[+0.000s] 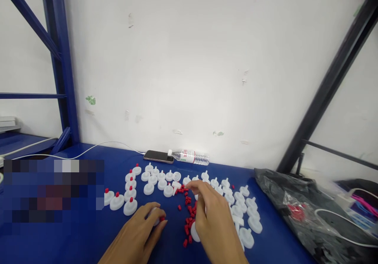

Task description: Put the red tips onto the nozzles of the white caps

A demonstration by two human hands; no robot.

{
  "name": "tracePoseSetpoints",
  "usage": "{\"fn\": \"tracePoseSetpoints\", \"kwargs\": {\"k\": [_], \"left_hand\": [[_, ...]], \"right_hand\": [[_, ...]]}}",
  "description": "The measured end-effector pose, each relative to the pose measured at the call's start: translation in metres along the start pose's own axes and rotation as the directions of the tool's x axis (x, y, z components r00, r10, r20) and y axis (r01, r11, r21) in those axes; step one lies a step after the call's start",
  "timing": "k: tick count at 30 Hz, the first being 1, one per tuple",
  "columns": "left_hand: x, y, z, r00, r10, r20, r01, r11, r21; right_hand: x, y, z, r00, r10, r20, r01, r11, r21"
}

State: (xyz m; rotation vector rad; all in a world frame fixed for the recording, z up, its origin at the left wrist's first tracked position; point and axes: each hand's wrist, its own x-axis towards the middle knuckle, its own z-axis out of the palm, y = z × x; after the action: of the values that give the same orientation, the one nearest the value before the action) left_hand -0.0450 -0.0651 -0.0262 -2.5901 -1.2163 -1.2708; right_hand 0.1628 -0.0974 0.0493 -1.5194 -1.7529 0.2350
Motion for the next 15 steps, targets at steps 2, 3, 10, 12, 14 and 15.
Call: {"fn": "tracePoseSetpoints", "kwargs": {"k": [2,3,10,12,14,15], "left_hand": [[0.002,-0.003,0.000,0.999,0.035,-0.033,-0.033,0.998,0.055],[0.002,-0.005,0.000,0.998,0.042,-0.046,-0.037,0.995,0.091],[-0.007,-0.015,0.008,1.000,-0.002,0.006,0.000,0.960,0.278],[-0.010,-0.019,0.012,0.998,-0.054,0.013,0.048,0.954,0.296],[-0.010,-0.020,0.012,0.998,-0.054,-0.014,0.055,0.950,0.306],[-0.009,-0.019,0.010,0.999,-0.029,-0.034,0.038,0.950,0.309]], "right_hand": [[0.001,0.001,-0.001,0.999,0.034,0.003,-0.034,0.998,-0.049],[0.001,0.002,-0.002,0.999,0.043,0.016,-0.042,0.996,-0.075],[0.001,0.011,-0.025,0.975,0.156,0.159,-0.127,0.975,-0.181],[-0.001,0.015,-0.031,0.959,0.197,0.202,-0.144,0.957,-0.251],[-0.004,0.017,-0.034,0.944,0.212,0.251,-0.129,0.942,-0.310],[-0.006,0.018,-0.034,0.939,0.211,0.271,-0.117,0.938,-0.325]]}}
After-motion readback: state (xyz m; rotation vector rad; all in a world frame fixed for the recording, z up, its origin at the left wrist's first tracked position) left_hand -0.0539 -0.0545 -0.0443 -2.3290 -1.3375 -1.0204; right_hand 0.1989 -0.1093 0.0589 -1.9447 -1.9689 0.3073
